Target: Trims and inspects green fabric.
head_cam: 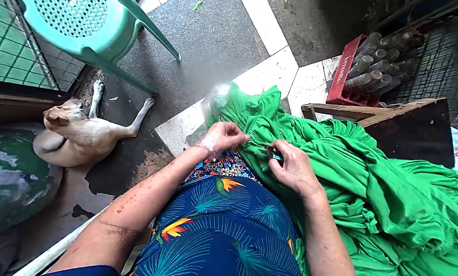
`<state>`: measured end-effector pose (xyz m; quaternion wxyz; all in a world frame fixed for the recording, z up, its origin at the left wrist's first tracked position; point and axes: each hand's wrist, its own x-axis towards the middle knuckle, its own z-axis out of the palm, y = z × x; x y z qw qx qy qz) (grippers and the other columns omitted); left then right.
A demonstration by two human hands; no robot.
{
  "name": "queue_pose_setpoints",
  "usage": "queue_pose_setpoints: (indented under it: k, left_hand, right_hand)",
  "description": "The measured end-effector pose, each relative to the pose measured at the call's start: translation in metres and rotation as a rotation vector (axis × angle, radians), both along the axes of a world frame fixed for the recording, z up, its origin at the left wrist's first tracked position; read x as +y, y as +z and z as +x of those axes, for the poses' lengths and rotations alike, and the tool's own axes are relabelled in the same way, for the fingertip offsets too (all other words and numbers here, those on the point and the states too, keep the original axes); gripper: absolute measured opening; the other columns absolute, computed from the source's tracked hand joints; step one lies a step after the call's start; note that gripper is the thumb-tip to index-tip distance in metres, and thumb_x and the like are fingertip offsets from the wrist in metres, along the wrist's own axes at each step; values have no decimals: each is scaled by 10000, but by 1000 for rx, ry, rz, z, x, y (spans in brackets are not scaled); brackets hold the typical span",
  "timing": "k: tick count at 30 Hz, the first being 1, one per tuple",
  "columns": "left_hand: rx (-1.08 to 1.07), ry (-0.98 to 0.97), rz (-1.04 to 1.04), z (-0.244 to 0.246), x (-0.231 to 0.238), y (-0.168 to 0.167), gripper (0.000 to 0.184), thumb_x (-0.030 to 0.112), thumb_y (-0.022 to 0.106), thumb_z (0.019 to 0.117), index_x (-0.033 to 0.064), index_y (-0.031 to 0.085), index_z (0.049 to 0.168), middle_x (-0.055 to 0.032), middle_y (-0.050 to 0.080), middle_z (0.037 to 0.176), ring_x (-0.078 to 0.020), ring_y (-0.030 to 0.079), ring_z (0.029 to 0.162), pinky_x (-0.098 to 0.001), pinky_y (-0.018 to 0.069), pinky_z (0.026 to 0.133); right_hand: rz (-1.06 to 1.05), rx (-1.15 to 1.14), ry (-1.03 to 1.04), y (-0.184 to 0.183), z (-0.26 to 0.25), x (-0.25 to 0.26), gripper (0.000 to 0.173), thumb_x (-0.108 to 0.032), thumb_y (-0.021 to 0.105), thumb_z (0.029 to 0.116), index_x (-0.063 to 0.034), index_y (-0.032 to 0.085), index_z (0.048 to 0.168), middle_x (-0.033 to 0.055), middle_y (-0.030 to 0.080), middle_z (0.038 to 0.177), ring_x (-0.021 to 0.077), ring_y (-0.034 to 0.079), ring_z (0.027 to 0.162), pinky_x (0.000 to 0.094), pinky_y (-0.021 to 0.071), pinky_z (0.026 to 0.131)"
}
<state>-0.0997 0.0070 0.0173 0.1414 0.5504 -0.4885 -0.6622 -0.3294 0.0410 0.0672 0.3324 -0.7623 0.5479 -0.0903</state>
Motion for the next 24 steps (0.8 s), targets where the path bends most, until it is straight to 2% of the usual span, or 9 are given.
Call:
queue_pose_setpoints:
  k: [2, 4, 6, 8, 12, 16, 20, 23, 24]
  left_hand:
    - [-85, -125, -90, -2, 9, 5, 252, 198, 787, 903, -33, 703, 962, -117, 681, 784, -181, 633, 690, -394, 542, 700]
    - [-104, -141, -182, -3, 20, 1, 197, 162, 778, 909, -14, 691, 898, -106, 637, 710, -173, 572, 603, -368, 488, 593]
    - [-82, -156, -142, 1, 17, -5, 158, 137, 731, 943, -13, 705, 900, -89, 655, 722, -150, 593, 629, -363, 506, 639]
    - [-58, -176, -28, 9, 9, -2, 143, 128, 700, 965, -10, 712, 926, -44, 667, 750, -87, 604, 666, -309, 525, 699]
    - [8, -102, 88, 22, 6, 6, 113, 82, 698, 956, 8, 685, 872, 8, 647, 698, -31, 593, 620, -227, 515, 650]
    - [61, -40, 133, 17, 8, 11, 111, 55, 688, 954, 20, 666, 851, 28, 638, 678, -18, 591, 605, -202, 508, 626]
    - [84, -58, 109, 15, 10, 10, 115, 76, 643, 991, 12, 661, 897, -3, 653, 736, -43, 630, 662, -224, 546, 678]
    - [13, 9, 46, 26, 8, 3, 123, 72, 600, 1007, -40, 631, 966, -55, 654, 817, -87, 640, 738, -288, 554, 754]
    - [-19, 53, 21, 32, 6, 1, 123, 60, 609, 997, -58, 617, 966, -75, 654, 830, -102, 639, 748, -308, 552, 768]
  right_hand:
    - [29, 4, -20, 0, 5, -2, 234, -149, 640, 875, 16, 703, 1028, 164, 689, 855, 327, 685, 751, 519, 510, 614]
    - [32, 16, -10, -1, 11, -2, 264, -175, 667, 900, 14, 698, 1082, 175, 706, 900, 347, 705, 801, 541, 533, 656]
    - [23, 54, 16, -5, 16, 0, 259, -138, 682, 919, 24, 687, 1121, 200, 708, 928, 380, 710, 834, 568, 542, 694]
    - [-30, 99, 43, -9, 20, 4, 247, -91, 689, 906, 26, 696, 1123, 217, 710, 939, 397, 716, 848, 571, 548, 710]
    - [-112, 171, 76, -11, 30, 11, 190, -67, 703, 890, -17, 731, 1071, 211, 708, 922, 396, 708, 832, 546, 528, 684]
    - [-171, 295, 72, -14, 47, 15, 110, -42, 710, 881, -36, 743, 986, 228, 674, 833, 412, 690, 766, 531, 515, 652]
    - [-246, 303, 73, -24, 49, 16, 91, -6, 660, 895, -30, 743, 921, 201, 650, 759, 378, 675, 709, 483, 494, 614]
    - [-164, 197, 57, -23, 36, 13, 139, -97, 675, 929, -5, 733, 1016, 214, 676, 844, 394, 697, 776, 526, 532, 653]
    - [-103, 174, 48, -20, 31, 12, 236, -170, 701, 934, 16, 710, 1080, 225, 687, 907, 404, 705, 824, 551, 546, 693]
